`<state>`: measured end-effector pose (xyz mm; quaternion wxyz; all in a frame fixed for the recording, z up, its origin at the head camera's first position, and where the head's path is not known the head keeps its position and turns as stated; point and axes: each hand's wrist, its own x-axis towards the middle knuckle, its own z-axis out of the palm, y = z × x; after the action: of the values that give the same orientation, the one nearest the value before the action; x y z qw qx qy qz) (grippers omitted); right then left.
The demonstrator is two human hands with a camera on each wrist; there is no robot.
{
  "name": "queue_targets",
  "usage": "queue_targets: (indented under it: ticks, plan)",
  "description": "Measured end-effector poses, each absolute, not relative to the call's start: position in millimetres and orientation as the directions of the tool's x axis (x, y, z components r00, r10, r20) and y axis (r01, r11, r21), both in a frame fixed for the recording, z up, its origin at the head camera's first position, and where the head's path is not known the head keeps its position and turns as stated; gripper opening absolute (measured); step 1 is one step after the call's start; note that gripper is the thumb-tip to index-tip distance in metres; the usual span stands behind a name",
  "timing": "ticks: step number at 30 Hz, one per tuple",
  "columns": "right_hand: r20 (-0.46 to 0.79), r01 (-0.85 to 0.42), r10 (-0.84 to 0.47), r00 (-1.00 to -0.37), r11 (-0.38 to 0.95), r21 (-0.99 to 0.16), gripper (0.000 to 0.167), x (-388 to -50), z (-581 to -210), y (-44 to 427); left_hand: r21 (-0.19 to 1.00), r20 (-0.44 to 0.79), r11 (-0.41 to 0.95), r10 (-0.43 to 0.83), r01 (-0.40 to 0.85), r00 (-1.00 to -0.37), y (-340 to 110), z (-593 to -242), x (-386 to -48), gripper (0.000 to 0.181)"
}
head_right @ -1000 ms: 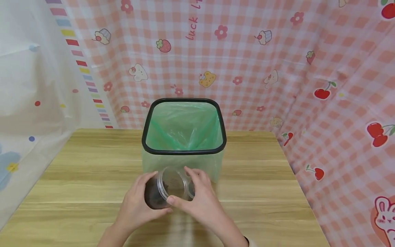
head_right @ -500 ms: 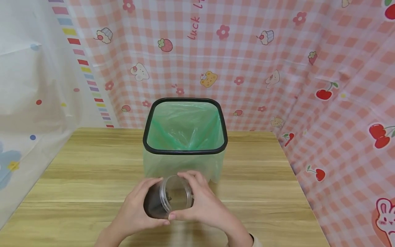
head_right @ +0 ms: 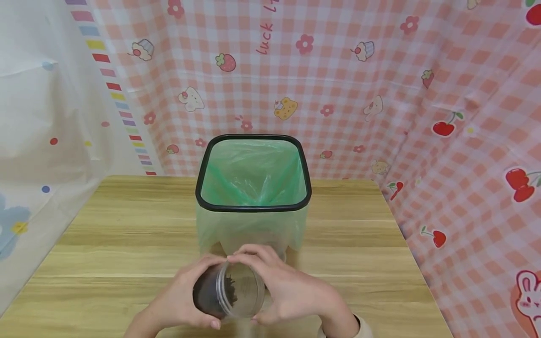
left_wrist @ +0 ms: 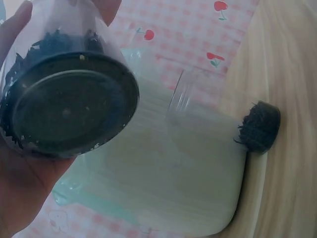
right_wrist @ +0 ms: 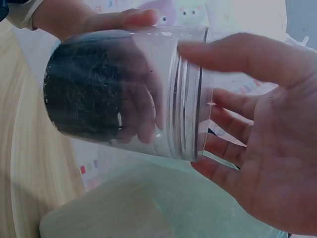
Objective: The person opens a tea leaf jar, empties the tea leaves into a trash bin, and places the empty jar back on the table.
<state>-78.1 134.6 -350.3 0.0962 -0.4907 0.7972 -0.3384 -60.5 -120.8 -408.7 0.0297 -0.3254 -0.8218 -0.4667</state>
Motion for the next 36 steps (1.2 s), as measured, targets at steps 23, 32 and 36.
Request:
queue_targets:
  ticks: [23,32,36]
  plan:
    - [-0.018,-0.208,-0.396,-0.918,0.521,-0.828,0.086,-68.0,-365.4,104.1,0.223,0.786,0.656,0.317,0.721,-0.531,-110.4,-423.9,-65.7,0.097]
    - [0.142,-0.494,-0.641,-0.754,0.411,-0.766,0.096,-75.6,-366.5,121.0,0.399,0.657,0.577,0.363,0.713,-0.661,-115.8,-420.0,-59.1,0.1]
    - [0.185,-0.588,-0.707,-0.682,0.38,-0.714,0.094,-77.2,-365.4,125.1,0.438,0.629,0.54,0.386,0.719,-0.674,-117.8,-419.7,-59.0,0.098]
